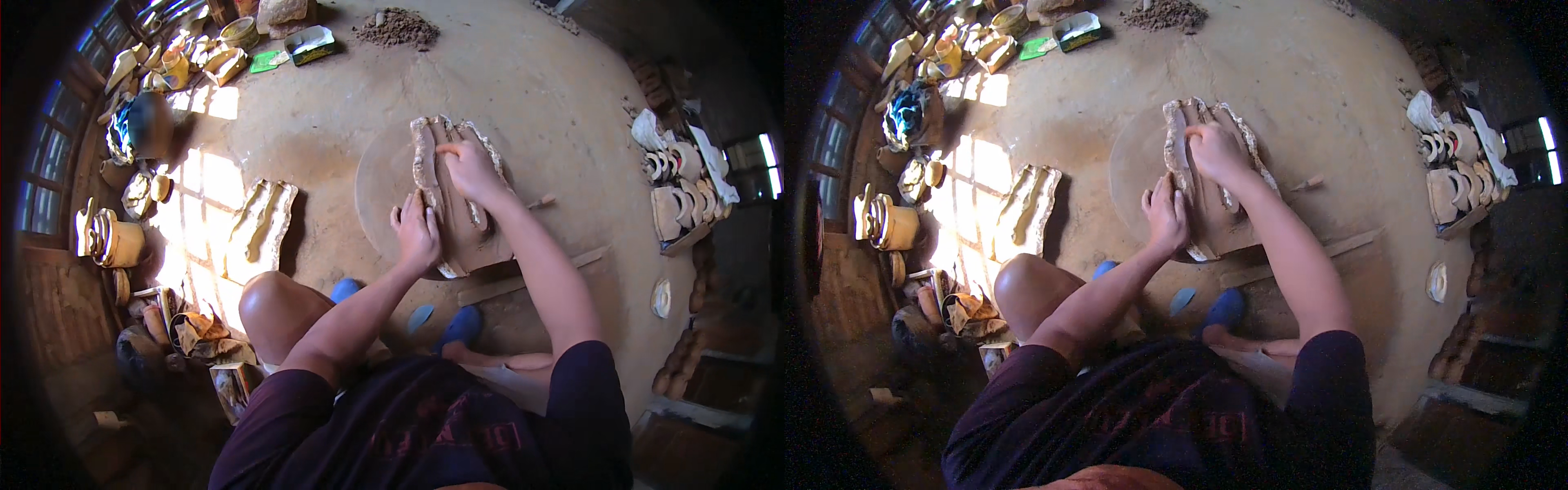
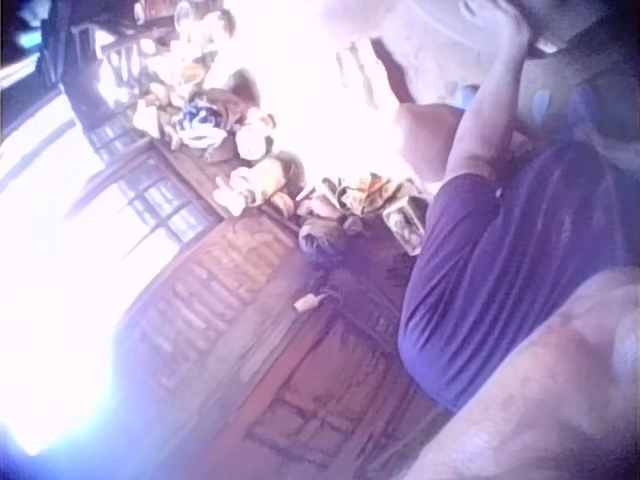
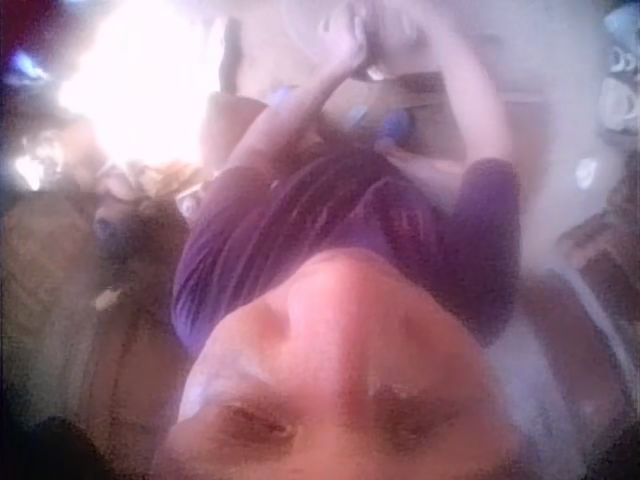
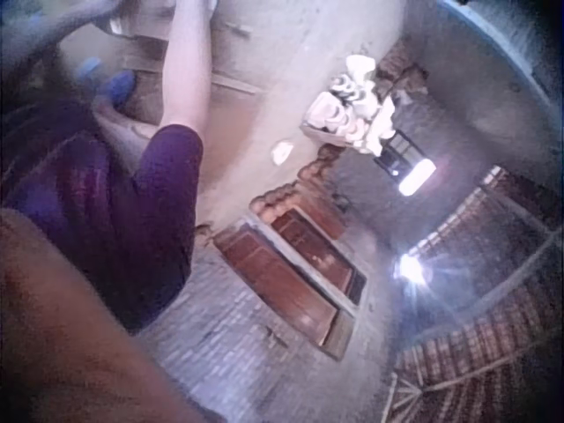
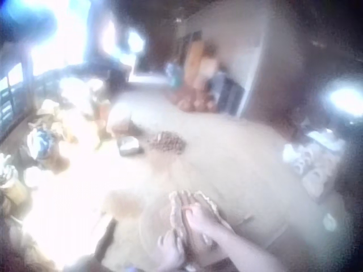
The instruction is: The person rolls strips of clay between their palms and applies them into the grooves of a large clay piece, smoothing them by hand.
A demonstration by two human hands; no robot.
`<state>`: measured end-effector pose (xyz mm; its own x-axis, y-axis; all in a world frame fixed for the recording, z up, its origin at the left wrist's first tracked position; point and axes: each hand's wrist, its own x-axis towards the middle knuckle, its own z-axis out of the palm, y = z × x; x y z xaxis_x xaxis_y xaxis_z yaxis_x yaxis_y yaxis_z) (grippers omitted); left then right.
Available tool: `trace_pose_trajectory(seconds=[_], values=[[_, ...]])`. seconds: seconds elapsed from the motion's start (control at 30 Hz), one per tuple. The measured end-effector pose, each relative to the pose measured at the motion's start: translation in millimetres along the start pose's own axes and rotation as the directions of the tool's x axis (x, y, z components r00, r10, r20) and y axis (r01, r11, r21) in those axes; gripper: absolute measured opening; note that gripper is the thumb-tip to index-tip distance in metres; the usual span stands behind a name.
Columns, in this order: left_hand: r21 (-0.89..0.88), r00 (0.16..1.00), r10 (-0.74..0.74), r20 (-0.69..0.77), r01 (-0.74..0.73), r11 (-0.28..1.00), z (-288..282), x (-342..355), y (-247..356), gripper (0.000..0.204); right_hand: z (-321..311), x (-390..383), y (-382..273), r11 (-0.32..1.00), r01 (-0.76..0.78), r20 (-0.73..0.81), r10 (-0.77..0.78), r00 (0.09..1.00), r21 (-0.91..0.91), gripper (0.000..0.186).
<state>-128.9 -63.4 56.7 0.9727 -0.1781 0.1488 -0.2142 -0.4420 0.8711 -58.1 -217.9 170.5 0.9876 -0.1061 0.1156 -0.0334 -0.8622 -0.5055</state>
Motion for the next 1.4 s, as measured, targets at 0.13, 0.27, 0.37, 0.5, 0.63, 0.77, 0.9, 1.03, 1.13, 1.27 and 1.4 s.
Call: trace_pose_trajectory(seconds=[0.13, 0.27, 0.37, 0.5, 0.63, 0.77, 0.9, 1.03, 1.13, 1.27, 1.4], values=[[-0.02, 0.997, -0.005, 0.074, 0.007, 1.0, 6.2, -3.9, 11.6, 0.063, 7.5, 53.0, 27.4, 0.978, 0.024, 0.014, -0.022, 1.0, -0.206, 0.04], [0.015, 0.997, -0.028, 0.065, 0.027, 1.0, 10.5, -9.9, 7.1, 0.075, 21.9, 72.9, 2.5, 0.942, 0.14, 0.194, -0.082, 0.978, -0.306, 0.042], [0.024, 0.997, -0.038, 0.066, 0.036, 0.999, 18.9, -11.7, 6.3, 0.078, 35.8, 78.5, 1.0, 0.9, 0.215, 0.238, -0.13, 0.962, -0.378, 0.041], [-0.013, 0.988, -0.084, 0.128, 0.086, 0.996, 18.2, -9.4, 10.7, 0.076, 40.5, 72.1, 6.3, 0.796, 0.264, 0.272, -0.131, 0.953, -0.545, 0.042], [-0.028, 0.99, -0.085, 0.113, 0.089, 0.996, 17.5, -9.2, 7.3, 0.075, 44.9, 49.9, 0.0, 0.787, 0.264, 0.252, -0.143, 0.957, -0.558, 0.042], [-0.051, 0.993, -0.069, 0.095, 0.074, 0.996, 16.4, -10.5, 0.5, 0.074, 49.1, 25.5, -23.0, 0.865, 0.058, 0.208, 0.054, 0.977, -0.499, 0.043], [-0.101, 0.996, -0.049, 0.078, 0.056, 0.993, 18.9, -10.5, 1.3, 0.072, 51.8, 10.2, -16.7, 0.84, 0.086, 0.159, 0.0, 0.987, -0.536, 0.043], [-0.105, 0.997, -0.041, 0.067, 0.048, 0.993, 18.3, -9.8, -3.0, 0.069, 48.4, -6.1, -22.7, 0.832, 0.077, 0.21, 0.049, 0.976, -0.55, 0.043], [-0.102, 0.998, -0.029, 0.053, 0.034, 0.994, 17.7, -8.6, -4.8, 0.068, 42.9, -20.1, -18.4, 0.843, 0.126, 0.252, 0.012, 0.968, -0.524, 0.043], [-0.124, 1.0, -0.002, 0.008, 0.003, 0.992, 13.1, -5.0, -5.0, 0.065, 33.8, -38.3, -16.1, 0.843, 0.129, 0.308, 0.045, 0.95, -0.522, 0.042], [-0.16, 1.0, 0.003, 0.031, 0.002, 0.987, 6.8, -0.2, -9.8, 0.066, 30.9, -57.3, -17.4, 0.861, 0.1, 0.316, 0.073, 0.946, -0.499, 0.037]])
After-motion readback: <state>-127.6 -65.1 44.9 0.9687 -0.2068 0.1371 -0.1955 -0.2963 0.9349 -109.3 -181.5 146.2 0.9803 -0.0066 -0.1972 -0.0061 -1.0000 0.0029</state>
